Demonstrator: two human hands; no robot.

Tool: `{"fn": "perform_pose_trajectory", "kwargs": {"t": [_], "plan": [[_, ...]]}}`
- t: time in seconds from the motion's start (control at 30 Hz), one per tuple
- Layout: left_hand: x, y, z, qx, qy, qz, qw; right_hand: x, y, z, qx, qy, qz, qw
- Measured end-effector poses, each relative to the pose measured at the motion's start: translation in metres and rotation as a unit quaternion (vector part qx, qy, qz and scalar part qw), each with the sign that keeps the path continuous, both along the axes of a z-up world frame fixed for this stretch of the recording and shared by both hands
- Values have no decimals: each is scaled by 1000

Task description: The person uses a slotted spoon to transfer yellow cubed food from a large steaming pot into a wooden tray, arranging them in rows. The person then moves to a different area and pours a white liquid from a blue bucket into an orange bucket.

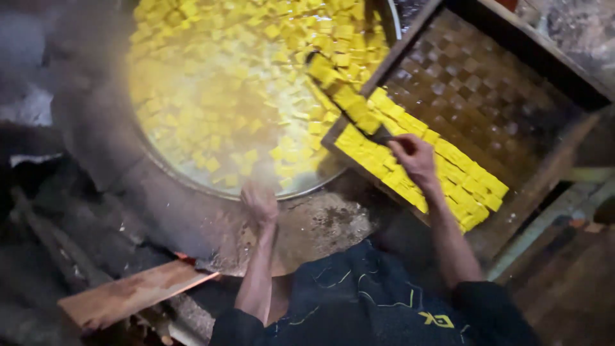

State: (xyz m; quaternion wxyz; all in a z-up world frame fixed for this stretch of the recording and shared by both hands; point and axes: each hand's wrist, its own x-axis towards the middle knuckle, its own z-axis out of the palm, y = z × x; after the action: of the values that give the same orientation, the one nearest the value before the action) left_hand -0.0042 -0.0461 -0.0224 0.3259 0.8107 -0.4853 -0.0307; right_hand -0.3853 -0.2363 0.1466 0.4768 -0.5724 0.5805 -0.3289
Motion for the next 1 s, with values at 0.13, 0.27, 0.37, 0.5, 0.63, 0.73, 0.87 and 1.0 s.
{"fn": "perform_pose_trajectory", "kwargs": {"t": [0.13, 0.27, 0.37, 0.5, 0.63, 0.73, 0.87, 1.0], "plan": [[-36, -69, 45, -79, 72, -68, 992, -105, 8, 29, -35, 198, -58, 978], [-84, -145, 91, -128, 103, -138, 977, -157, -11, 27, -99, 321, -43, 941], [-117, -189, 117, -141, 92, -173, 970, -175, -25, 12, -106, 331, -20, 937], [-154, -228, 129, -145, 91, -214, 962, -180, -30, -20, -180, 427, 19, 886], [-190, -260, 122, -174, 93, -285, 938, -187, -31, -35, -250, 440, 19, 863], [-220, -289, 100, -123, 74, -339, 930, -205, -13, -31, -218, 448, -48, 866], [-234, -336, 61, -58, -30, -421, 905, -231, 23, -7, -139, 465, -66, 872], [-226, -371, 33, -67, -82, -531, 841, -245, 54, 9, -187, 492, -74, 847]]}}
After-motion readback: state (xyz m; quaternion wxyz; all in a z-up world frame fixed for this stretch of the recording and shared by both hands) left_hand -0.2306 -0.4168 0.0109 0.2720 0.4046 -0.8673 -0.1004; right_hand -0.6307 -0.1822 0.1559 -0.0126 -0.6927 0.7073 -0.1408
